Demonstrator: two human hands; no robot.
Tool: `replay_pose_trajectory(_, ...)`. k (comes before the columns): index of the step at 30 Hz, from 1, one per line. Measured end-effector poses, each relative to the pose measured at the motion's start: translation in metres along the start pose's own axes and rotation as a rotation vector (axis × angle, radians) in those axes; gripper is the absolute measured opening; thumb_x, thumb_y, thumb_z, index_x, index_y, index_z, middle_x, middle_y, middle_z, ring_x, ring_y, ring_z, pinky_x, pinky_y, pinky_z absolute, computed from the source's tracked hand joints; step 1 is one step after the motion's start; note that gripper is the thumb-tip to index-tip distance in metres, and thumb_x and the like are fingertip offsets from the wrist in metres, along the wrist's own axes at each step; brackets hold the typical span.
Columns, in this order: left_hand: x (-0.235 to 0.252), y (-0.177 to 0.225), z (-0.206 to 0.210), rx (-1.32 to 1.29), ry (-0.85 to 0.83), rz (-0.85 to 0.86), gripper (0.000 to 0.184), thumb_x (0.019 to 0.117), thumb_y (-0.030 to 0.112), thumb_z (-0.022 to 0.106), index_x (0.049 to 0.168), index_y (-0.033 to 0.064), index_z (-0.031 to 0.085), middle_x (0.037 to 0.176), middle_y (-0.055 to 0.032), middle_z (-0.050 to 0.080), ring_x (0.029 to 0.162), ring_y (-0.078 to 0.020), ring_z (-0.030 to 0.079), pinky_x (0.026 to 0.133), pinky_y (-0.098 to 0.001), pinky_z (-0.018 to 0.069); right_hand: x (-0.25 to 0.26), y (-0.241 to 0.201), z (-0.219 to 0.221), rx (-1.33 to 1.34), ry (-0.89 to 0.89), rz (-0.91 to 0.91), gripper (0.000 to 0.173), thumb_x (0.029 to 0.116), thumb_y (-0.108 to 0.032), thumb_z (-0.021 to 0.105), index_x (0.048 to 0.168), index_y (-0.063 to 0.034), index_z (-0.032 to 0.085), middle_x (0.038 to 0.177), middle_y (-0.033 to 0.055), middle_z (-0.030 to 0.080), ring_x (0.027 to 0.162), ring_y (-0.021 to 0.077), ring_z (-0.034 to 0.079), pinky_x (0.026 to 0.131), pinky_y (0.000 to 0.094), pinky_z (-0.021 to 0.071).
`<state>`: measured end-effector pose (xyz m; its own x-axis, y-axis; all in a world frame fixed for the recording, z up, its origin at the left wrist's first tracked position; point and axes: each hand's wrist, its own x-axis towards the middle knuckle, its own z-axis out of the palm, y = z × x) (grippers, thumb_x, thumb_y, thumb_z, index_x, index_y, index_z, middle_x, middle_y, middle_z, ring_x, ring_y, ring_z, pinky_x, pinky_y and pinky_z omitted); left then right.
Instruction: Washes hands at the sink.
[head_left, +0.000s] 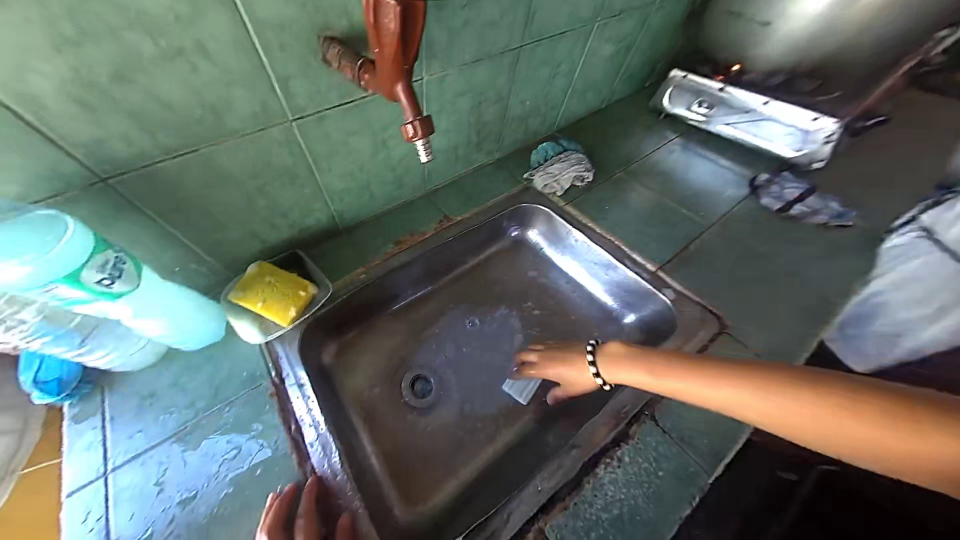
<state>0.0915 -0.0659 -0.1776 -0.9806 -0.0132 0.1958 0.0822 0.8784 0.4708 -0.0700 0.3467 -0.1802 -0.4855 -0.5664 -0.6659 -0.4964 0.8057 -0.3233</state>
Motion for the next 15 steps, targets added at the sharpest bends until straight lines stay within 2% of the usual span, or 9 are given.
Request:
replay_pose_trajectory(2, 0.001, 0.004, 0.007, 0.064, 0.023, 0.037, 0.053, 0.0954, 0.029, 0.059, 0.131, -0.01, 0.061, 0.134, -0.0381, 0.055, 0.128, -0.0576, 0.051, 0.112, -0.0625, 0.0362, 0.002, -0.01, 0.005, -0.06, -0.027, 0.04, 0.064, 0.0942, -0.017, 0.074, 0.153, -0.0103, 0.048, 0.152, 0.0216, 0.047, 0.143, 0.0407, 0.041, 0.122, 0.0547, 0.024)
replay_pose_trajectory(4, 0.005, 0.01, 0.011, 0.079, 0.028, 0.024, 0.054, 0.0936, 0.029, 0.06, 0.131, -0.0088, 0.061, 0.135, -0.0359, 0.057, 0.128, -0.0579, 0.051, 0.11, -0.0664, 0.0355, 0.005, -0.01, 0.008, -0.076, -0.004, 0.095, 0.059, 0.0943, -0.016, 0.074, 0.148, -0.0063, 0.052, 0.149, 0.0224, 0.049, 0.144, 0.0409, 0.04, 0.124, 0.054, 0.0198)
replay_pose_trajectory(7, 0.006, 0.011, 0.013, 0.053, 0.051, 0.009, 0.053, 0.0928, 0.029, 0.06, 0.131, -0.0076, 0.063, 0.136, -0.0343, 0.057, 0.129, -0.0573, 0.05, 0.11, -0.0667, 0.035, 0.013, -0.002, 0.012, -0.091, 0.011, 0.162, 0.059, 0.0896, -0.023, 0.079, 0.138, 0.0019, 0.057, 0.144, 0.0254, 0.051, 0.14, 0.0437, 0.042, 0.121, 0.0546, 0.0268)
replay_pose_trajectory(9, 0.004, 0.011, 0.014, 0.044, 0.066, 0.006, 0.052, 0.0923, 0.029, 0.061, 0.131, -0.0059, 0.063, 0.136, -0.033, 0.057, 0.129, -0.0561, 0.051, 0.11, -0.0667, 0.035, 0.018, -0.003, 0.013, -0.133, -0.028, 0.178, 0.064, 0.088, -0.026, 0.08, 0.139, 0.0029, 0.054, 0.139, 0.027, 0.055, 0.134, 0.0449, 0.049, 0.115, 0.0588, 0.032)
replay_pose_trajectory(12, 0.005, 0.013, 0.014, 0.049, 0.075, -0.003, 0.051, 0.0914, 0.028, 0.062, 0.13, -0.0038, 0.065, 0.136, -0.031, 0.059, 0.13, -0.0536, 0.052, 0.11, -0.0661, 0.0366, 0.026, -0.02, 0.0, -0.182, -0.089, 0.167, 0.06, 0.0932, -0.028, 0.074, 0.141, 0.0016, 0.051, 0.124, 0.0279, 0.065, 0.119, 0.0441, 0.06, 0.112, 0.0591, 0.0336)
replay_pose_trajectory(13, 0.005, 0.013, 0.013, 0.047, 0.076, -0.006, 0.05, 0.091, 0.028, 0.063, 0.13, -0.0036, 0.065, 0.135, -0.0309, 0.059, 0.129, -0.0534, 0.053, 0.109, -0.0662, 0.0371, 0.03, -0.027, -0.009, -0.151, -0.09, 0.16, 0.054, 0.0966, -0.028, 0.071, 0.138, 0.0017, 0.054, 0.122, 0.028, 0.066, 0.117, 0.0444, 0.061, 0.112, 0.06, 0.0339)
replay_pose_trajectory(15, 0.006, 0.015, 0.013, 0.038, 0.077, -0.016, 0.048, 0.0905, 0.026, 0.064, 0.129, -0.0034, 0.066, 0.135, -0.0308, 0.06, 0.129, -0.0527, 0.054, 0.11, -0.0658, 0.0373, 0.042, -0.045, -0.035, -0.01, -0.033, 0.152, 0.047, 0.098, -0.027, 0.07, 0.132, 0.0028, 0.06, 0.119, 0.0287, 0.067, 0.116, 0.0449, 0.062, 0.108, 0.0614, 0.0382)
